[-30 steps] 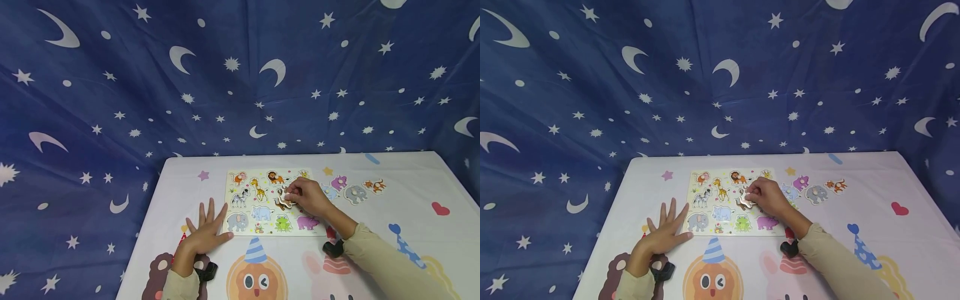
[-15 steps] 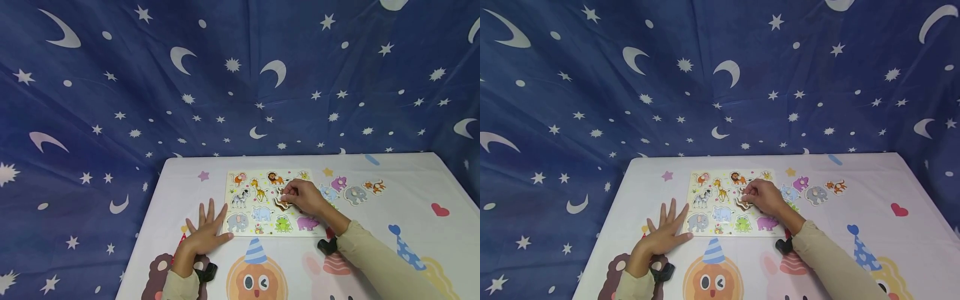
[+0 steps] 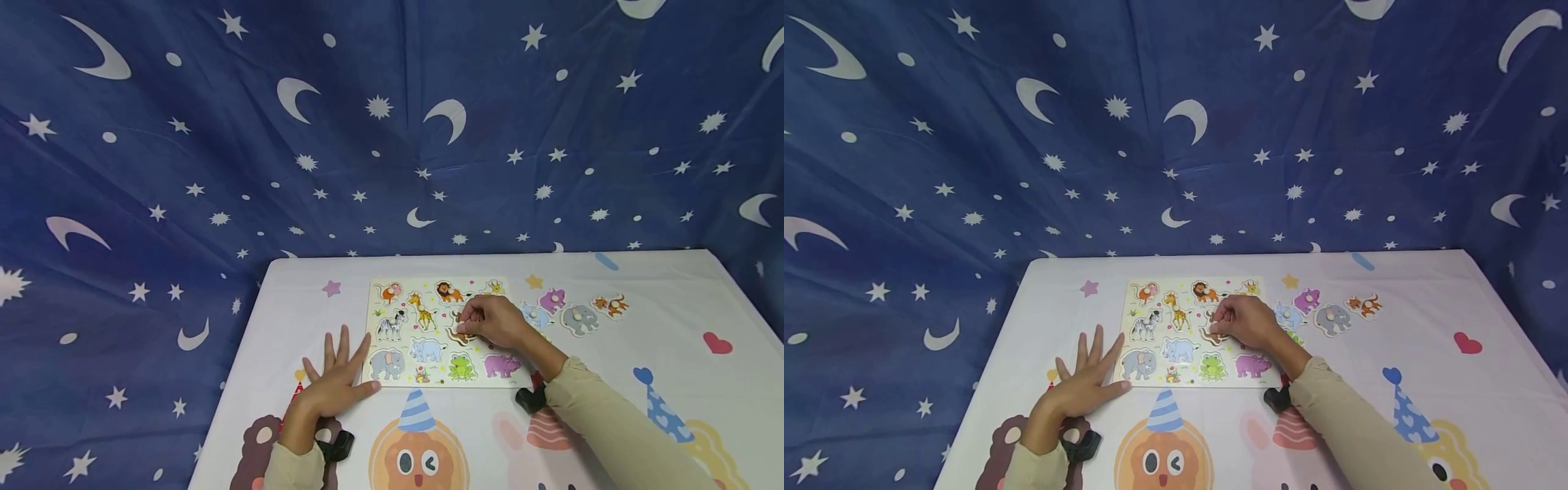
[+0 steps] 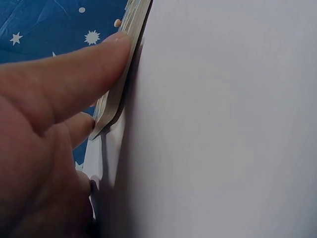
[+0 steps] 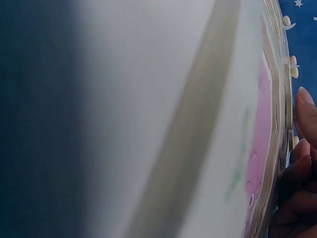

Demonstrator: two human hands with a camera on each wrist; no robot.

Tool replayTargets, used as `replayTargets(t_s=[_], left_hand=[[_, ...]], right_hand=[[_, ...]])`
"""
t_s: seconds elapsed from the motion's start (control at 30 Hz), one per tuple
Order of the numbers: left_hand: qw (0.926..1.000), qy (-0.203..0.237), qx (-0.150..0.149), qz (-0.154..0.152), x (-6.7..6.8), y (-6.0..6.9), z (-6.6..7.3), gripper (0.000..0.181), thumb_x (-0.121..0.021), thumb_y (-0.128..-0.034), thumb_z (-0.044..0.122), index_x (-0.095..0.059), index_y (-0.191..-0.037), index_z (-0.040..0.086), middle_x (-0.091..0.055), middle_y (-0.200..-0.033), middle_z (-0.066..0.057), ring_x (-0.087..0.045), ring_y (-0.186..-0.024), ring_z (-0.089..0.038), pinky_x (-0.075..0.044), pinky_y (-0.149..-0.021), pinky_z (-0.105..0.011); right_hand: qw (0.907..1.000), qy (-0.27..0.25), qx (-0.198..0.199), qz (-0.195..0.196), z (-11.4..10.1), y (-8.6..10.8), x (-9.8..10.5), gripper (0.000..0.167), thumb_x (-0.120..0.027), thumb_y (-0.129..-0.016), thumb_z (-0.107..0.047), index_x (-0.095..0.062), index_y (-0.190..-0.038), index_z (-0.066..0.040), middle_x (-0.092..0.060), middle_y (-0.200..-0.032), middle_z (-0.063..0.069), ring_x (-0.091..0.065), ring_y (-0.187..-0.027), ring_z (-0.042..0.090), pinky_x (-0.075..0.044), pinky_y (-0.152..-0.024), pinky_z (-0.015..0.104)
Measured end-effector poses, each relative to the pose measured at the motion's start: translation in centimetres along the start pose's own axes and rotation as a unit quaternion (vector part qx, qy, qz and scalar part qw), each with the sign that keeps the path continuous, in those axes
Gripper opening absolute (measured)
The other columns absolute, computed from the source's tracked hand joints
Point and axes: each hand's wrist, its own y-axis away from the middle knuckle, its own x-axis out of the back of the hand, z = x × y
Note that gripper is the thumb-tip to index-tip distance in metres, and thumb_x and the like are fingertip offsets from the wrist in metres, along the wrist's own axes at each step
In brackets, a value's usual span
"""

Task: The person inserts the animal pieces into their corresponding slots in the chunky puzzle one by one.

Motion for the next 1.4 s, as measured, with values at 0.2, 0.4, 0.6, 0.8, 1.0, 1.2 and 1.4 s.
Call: replayTargets(t_s=[0.2,0.4,0.6,0.8,1.0,1.2,1.4], left_hand=[[1.0000,0.000,0.000,0.001,0.07,0.05,0.14,0.089,-0.064,-0.0940,0.055,-0.015,-0.165,0.033,0.021,-0.170,-0.013,0.031,-0.152,-0.044,0.027,-0.102,-0.080],[1.0000,0.002,0.002,-0.001,0.10,0.12,0.16,0.089,-0.065,-0.0936,0.055,-0.016,-0.165,0.033,0.021,-0.170,-0.013,0.031,-0.152,-0.044,0.028,-0.102,-0.080],[1.0000,-0.004,0.002,-0.001,0.03,-0.06,0.02,0.089,-0.063,-0.0946,0.055,-0.013,-0.165,0.034,0.022,-0.170,-0.012,0.032,-0.151,-0.043,0.029,-0.102,-0.079],[1.0000,-0.005,0.004,-0.002,-0.05,-0.21,-0.13,0.090,-0.064,-0.0943,0.054,-0.012,-0.164,0.034,0.023,-0.170,-0.011,0.033,-0.151,-0.043,0.030,-0.101,-0.078],[1.0000,-0.008,0.001,-0.004,-0.02,-0.16,-0.10,0.089,-0.063,-0.0948,0.055,-0.013,-0.165,0.034,0.023,-0.170,-0.012,0.033,-0.151,-0.043,0.030,-0.101,-0.078],[1.0000,-0.006,0.005,-0.002,0.03,-0.17,-0.14,0.089,-0.064,-0.0944,0.055,-0.012,-0.164,0.034,0.024,-0.170,-0.011,0.033,-0.151,-0.042,0.030,-0.101,-0.078],[0.9999,-0.009,0.007,-0.005,0.05,-0.17,-0.10,0.091,-0.063,-0.0941,0.058,-0.010,-0.164,0.035,0.026,-0.169,-0.010,0.034,-0.150,-0.042,0.030,-0.101,-0.079]], right_hand=[[1.0000,0.001,-0.007,-0.001,0.06,-0.05,0.02,0.016,-0.085,-0.083,-0.035,-0.072,-0.084,-0.026,-0.061,-0.072,-0.009,-0.052,-0.061,0.012,-0.041,-0.058,0.028],[0.9999,0.000,-0.014,-0.007,0.10,-0.06,0.06,0.017,-0.085,-0.083,-0.036,-0.072,-0.083,-0.026,-0.061,-0.072,-0.009,-0.052,-0.061,0.012,-0.041,-0.058,0.028],[0.9999,0.011,-0.008,-0.010,0.14,-0.22,0.31,0.018,-0.086,-0.082,-0.036,-0.071,-0.081,-0.025,-0.061,-0.070,-0.008,-0.052,-0.061,0.010,-0.041,-0.059,0.027],[0.9998,0.018,-0.004,-0.007,0.00,-0.28,0.16,0.018,-0.085,-0.082,-0.037,-0.071,-0.081,-0.026,-0.061,-0.070,-0.009,-0.051,-0.063,0.010,-0.039,-0.061,0.028],[0.9996,0.027,-0.010,-0.006,-0.05,-0.36,0.18,0.016,-0.085,-0.082,-0.037,-0.073,-0.081,-0.028,-0.063,-0.071,-0.011,-0.052,-0.064,0.010,-0.040,-0.063,0.028],[0.9996,0.020,-0.016,-0.013,0.27,-0.50,0.14,0.015,-0.085,-0.082,-0.039,-0.074,-0.084,-0.029,-0.064,-0.074,-0.011,-0.052,-0.066,0.010,-0.040,-0.065,0.028],[0.9997,-0.003,0.004,-0.024,0.42,-0.33,0.28,0.013,-0.086,-0.082,-0.030,-0.076,-0.089,-0.024,-0.063,-0.075,-0.010,-0.052,-0.068,0.010,-0.042,-0.067,0.027]])
